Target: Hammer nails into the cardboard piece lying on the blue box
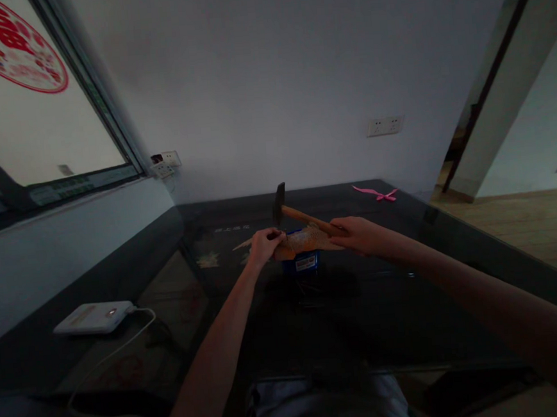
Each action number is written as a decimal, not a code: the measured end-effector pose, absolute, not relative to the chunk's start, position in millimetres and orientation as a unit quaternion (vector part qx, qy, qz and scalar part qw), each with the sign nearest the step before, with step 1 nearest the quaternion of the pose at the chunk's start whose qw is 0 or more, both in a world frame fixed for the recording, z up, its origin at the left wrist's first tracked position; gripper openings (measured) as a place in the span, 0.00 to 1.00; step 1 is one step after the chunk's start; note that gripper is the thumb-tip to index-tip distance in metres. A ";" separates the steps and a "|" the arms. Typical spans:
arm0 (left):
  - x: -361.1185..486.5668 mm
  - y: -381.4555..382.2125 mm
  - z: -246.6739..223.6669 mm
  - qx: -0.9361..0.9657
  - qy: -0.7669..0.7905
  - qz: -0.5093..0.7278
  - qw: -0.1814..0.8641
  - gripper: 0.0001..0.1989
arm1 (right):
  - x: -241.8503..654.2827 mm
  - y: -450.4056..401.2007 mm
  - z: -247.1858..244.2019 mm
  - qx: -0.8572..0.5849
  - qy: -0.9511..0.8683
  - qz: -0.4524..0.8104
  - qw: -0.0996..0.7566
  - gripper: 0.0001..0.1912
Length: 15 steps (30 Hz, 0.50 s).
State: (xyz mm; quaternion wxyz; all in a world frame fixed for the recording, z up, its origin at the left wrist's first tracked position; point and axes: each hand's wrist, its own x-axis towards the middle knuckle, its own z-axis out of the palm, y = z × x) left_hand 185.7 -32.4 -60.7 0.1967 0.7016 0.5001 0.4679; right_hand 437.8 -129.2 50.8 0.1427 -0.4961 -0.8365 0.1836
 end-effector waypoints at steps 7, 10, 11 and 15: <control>186.2 -34.3 -58.4 0.698 0.514 0.460 0.193 0.10 | 434.4 -131.5 53.9 -0.478 -0.847 0.196 0.129 0.04; 187.8 -36.5 -56.7 0.688 0.513 0.467 0.212 0.08 | 435.0 -133.1 56.0 -0.491 -0.838 0.179 0.160 0.03; 188.1 -37.0 -56.4 0.685 0.512 0.470 0.217 0.08 | 435.0 -133.5 56.2 -0.493 -0.835 0.175 0.170 0.03; 187.5 -36.9 -56.3 0.688 0.508 0.472 0.216 0.09 | 433.9 -133.9 51.9 -0.488 -0.839 0.180 0.160 0.05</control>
